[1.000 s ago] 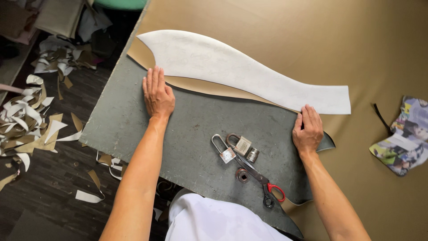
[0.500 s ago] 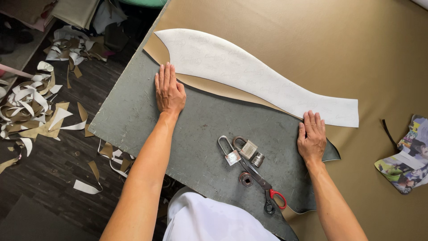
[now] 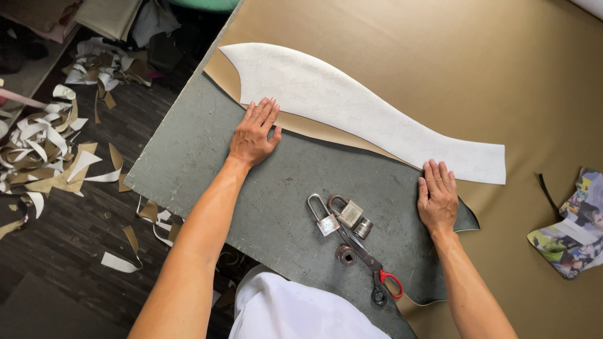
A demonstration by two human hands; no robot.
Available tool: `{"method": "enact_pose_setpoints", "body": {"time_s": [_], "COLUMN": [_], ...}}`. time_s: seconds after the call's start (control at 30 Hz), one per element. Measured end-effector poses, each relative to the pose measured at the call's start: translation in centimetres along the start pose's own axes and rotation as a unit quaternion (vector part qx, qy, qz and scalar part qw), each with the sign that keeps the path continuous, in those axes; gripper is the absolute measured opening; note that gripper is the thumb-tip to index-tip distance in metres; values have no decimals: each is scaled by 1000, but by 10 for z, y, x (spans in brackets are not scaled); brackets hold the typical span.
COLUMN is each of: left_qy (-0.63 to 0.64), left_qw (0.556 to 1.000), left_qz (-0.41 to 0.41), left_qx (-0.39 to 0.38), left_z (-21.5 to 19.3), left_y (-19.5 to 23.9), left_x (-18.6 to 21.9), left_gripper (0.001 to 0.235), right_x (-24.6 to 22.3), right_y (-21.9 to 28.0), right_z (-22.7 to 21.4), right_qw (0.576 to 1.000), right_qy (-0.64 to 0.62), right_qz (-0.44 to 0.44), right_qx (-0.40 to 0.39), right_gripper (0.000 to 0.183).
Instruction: The person places a white template on a brown sheet and secures it with padlocks and a roll. Using shears, they cut the brown material along the template's edge. After cutting, they remove the template and weights, then handle and fold newspaper sheets on the work surface.
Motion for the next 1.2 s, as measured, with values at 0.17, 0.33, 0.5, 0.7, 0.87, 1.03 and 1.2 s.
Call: {"method": "enact_pose_setpoints", "body": {"time_s": [0.17,0.33,0.5,0.7,0.87,1.03,1.2], "left_qy": [18,18,20,9,-38,112,215], "left_qw": [999,999,999,999,997,991,957], "left_qz": [-16,-23,-21,-32,-18,79,158], "left_qx": [24,29,23,21,66,1,-114], "left_z": [0,0,5,8,-12,-24,-22], "left_y": [0,0,1,3,7,67,115], "left_x": [-4,-8,-8,-14,1,112,200], "left_gripper": [53,54,54,55,56,65,78], "right_x": [0,-1,3,1,-19,-95,-186], "right_y": [0,1,1,0,4,19,33], "right_z": [0,2,5,2,-22,-29,-12], "right_qw": [1000,1000,1000,999,998,989,981], "right_qy": [3,16,13,33,23,-148,-169], "right_qz": [-5,-4,0,1,-17,-5,-20], "right_qx": [-2,-6,-5,11,49,-9,-90], "right_gripper": [41,40,40,42,44,46,58]}}
Point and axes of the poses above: each hand's wrist, its own y-axis away from the middle knuckle, its own z-axis out of the palm, x = y × z, the point moved 10 cm from there along -y, towards the middle knuckle, and after that the axes turned 5 degrees about -x, right-handed, at the moved point
